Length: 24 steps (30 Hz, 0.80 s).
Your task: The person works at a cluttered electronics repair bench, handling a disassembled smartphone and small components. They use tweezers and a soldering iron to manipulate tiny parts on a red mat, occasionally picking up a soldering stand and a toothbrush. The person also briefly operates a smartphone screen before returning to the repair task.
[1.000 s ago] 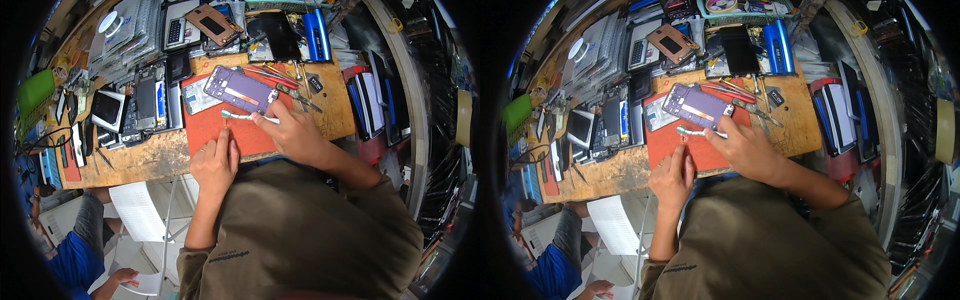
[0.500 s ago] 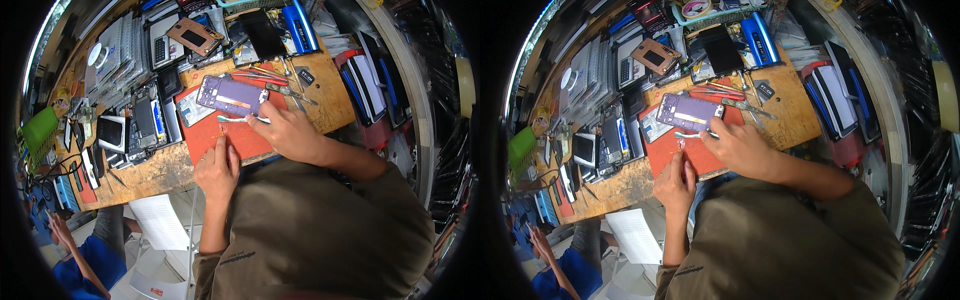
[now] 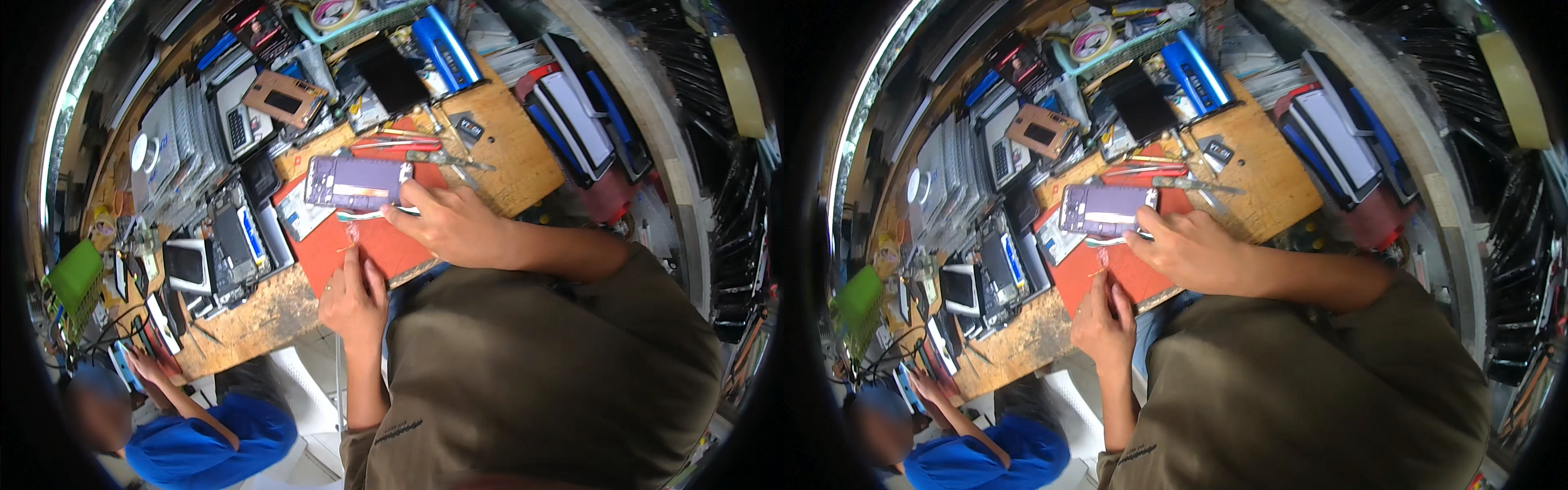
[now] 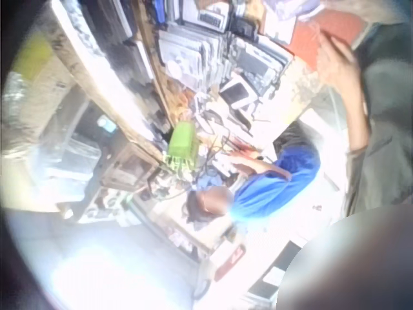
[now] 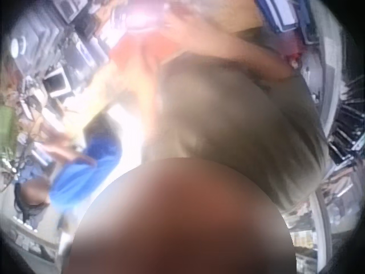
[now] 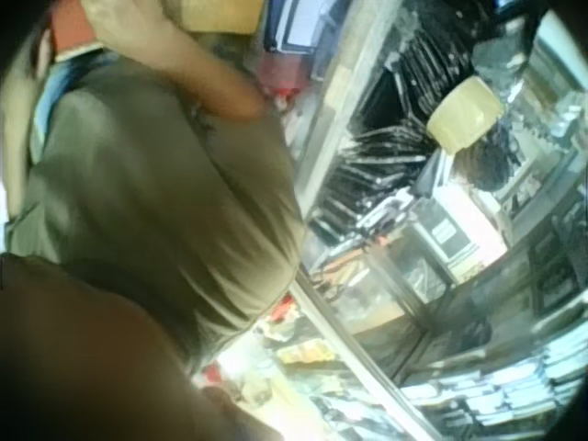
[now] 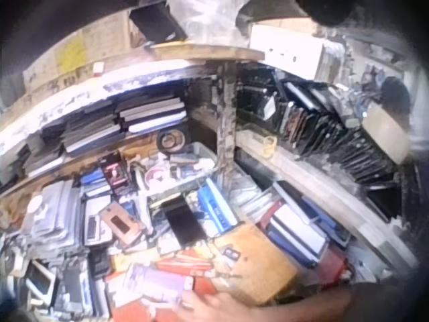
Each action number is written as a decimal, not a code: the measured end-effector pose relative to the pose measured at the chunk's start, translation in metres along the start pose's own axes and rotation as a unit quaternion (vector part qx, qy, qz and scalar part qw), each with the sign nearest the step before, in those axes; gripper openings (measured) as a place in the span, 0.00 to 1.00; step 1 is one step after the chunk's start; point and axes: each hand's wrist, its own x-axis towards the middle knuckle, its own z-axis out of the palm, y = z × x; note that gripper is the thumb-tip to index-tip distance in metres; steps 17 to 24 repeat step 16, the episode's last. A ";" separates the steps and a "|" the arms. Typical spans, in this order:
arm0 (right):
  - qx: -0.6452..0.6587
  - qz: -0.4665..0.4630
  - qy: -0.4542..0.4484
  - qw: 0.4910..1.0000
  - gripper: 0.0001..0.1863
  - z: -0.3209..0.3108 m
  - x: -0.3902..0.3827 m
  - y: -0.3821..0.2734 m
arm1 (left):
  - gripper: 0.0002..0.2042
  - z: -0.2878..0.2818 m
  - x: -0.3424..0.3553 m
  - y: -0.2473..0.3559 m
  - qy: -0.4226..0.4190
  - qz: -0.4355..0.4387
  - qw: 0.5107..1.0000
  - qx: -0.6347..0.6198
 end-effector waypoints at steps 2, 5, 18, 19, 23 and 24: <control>0.002 0.048 0.049 0.998 0.22 -0.004 0.003 0.010 | 0.15 -0.003 0.000 0.000 -0.009 -0.007 1.000 -0.002; -0.121 0.158 0.093 0.976 0.22 -0.013 0.015 0.050 | 0.14 -0.004 -0.001 0.001 -0.010 -0.011 1.000 0.004; 0.124 0.069 -0.029 0.989 0.22 0.003 0.050 0.043 | 0.14 -0.011 -0.002 0.006 -0.038 -0.041 0.998 0.024; 0.124 0.069 -0.029 0.989 0.22 0.003 0.050 0.043 | 0.14 -0.011 -0.002 0.006 -0.038 -0.041 0.998 0.024; 0.124 0.069 -0.029 0.989 0.22 0.003 0.050 0.043 | 0.14 -0.011 -0.002 0.006 -0.038 -0.041 0.998 0.024; 0.124 0.069 -0.029 0.989 0.22 0.003 0.050 0.043 | 0.14 -0.011 -0.002 0.006 -0.038 -0.041 0.998 0.024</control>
